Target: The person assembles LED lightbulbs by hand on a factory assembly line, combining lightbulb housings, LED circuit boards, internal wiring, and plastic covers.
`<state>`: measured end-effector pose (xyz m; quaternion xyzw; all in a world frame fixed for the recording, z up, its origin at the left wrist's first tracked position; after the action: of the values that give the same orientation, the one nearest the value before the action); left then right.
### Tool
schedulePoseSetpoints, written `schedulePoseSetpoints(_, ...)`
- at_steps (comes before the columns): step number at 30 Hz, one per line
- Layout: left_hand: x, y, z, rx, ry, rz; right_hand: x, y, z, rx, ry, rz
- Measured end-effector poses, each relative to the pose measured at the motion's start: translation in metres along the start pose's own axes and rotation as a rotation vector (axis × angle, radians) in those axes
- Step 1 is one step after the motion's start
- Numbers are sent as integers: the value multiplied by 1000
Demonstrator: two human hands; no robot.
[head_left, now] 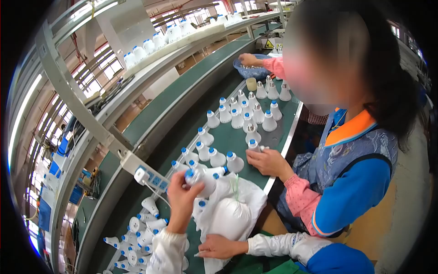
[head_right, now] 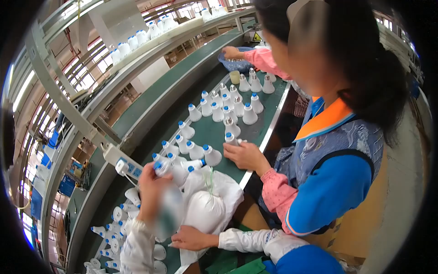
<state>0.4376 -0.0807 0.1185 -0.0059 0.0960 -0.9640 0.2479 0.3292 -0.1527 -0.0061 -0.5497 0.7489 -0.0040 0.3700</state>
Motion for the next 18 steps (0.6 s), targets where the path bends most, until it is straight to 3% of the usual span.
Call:
schedulePoseSetpoints(3, -81, 52, -8, -180, 176, 17, 2, -1, -1, -63, -45, 42)
schedulePoseSetpoints(11, -191, 157, -51, -561, 132, 15, 10, 20, 17, -123, -28, 26)
schedulePoseSetpoints(13, -206, 159, -68, -605, 83, 3, 6, 5, 13, -89, -58, 230)
schedulePoseSetpoints(14, -210, 163, -79, -608, 57, -86, 10, 9, 20, -231, 144, 103)
schedulePoseSetpoints(16, -217, 164, -97, -653, 45, -213, 10, 9, 19, -208, 106, 18)
schedulePoseSetpoints(18, -213, 149, -80, -684, 88, -193, 6, 3, 11, -184, 64, -66)
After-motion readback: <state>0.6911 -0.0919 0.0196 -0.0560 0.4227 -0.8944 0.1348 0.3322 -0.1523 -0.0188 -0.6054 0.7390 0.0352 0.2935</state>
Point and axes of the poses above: each hand's wrist, its own x-axis away from the middle knuckle, its own y-axis out of the palm, z = x × y, the point moved 8 cm from there along -x, towards the middle knuckle, and after that the axes turned 12 degrees about -y, right-handed, at the moved point
